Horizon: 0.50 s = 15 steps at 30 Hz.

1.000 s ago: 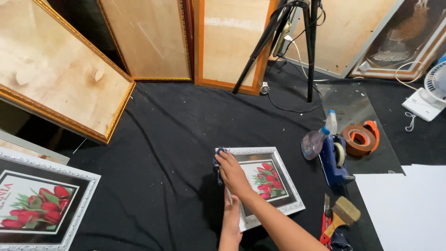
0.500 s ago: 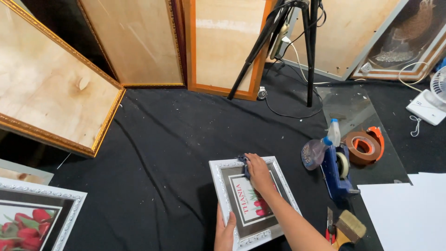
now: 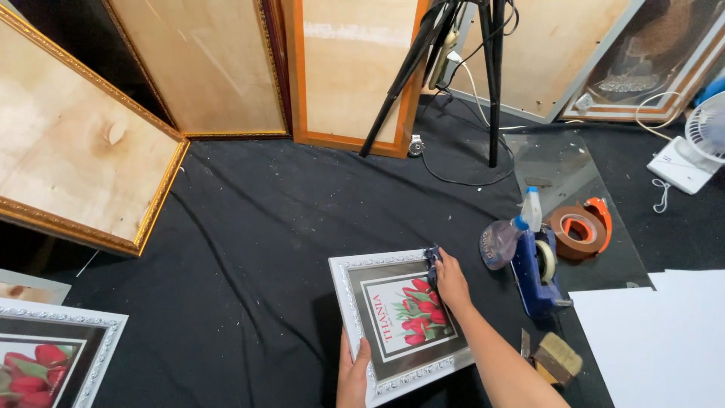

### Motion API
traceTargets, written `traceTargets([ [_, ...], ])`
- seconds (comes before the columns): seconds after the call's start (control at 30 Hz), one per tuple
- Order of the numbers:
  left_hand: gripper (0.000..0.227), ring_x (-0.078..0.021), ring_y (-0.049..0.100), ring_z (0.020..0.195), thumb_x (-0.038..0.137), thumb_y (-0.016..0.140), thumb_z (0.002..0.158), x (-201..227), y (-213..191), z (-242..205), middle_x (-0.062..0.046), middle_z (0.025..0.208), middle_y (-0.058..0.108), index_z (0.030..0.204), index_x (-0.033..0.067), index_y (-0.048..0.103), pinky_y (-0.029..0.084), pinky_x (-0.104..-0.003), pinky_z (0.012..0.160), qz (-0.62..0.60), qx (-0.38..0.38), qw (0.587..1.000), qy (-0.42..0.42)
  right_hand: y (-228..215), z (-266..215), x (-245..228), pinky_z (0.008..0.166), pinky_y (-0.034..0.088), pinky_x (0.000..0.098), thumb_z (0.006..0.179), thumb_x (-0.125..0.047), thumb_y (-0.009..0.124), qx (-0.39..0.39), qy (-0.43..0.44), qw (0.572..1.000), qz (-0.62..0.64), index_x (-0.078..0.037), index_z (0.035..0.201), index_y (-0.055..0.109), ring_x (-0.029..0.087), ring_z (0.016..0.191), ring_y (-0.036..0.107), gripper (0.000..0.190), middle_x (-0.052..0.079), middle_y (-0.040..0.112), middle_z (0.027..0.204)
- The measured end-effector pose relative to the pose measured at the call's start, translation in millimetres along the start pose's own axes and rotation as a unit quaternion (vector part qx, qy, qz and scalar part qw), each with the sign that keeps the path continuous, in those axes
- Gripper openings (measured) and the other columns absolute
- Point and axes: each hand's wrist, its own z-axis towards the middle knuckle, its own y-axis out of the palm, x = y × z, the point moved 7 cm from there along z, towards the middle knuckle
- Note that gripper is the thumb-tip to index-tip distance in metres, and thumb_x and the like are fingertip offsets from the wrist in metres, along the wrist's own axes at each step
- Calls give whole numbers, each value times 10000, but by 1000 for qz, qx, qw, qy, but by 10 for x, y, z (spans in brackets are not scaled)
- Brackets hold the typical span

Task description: Cleaning a picture frame with a cloth and inserting a printed picture into it.

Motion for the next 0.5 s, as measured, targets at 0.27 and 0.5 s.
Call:
traceTargets([
  [0.27, 647, -411, 635, 1205, 198, 499, 994, 87, 140, -353, -207, 1443, 636, 1624, 270, 372, 526, -555, 966, -23, -9, 1000, -5, -176, -868, 500, 1092, 422, 452, 1074, -334, 366, 59, -82, 992, -71, -82, 1504, 508, 343, 1321, 554, 518, 144, 608, 1436],
  [0.5, 633, -414, 633, 1207, 300, 459, 1001, -38, 53, -288, -199, 1458, 619, 1625, 264, 354, 528, -556, 957, -6, -38, 999, 38, -249, -1741, 971, 1212, 324, 420, 1065, -419, 311, 81, 44, 996, -1, -198, 1509, 531, 288, 1526, 372, 542, 65, 525, 1561],
])
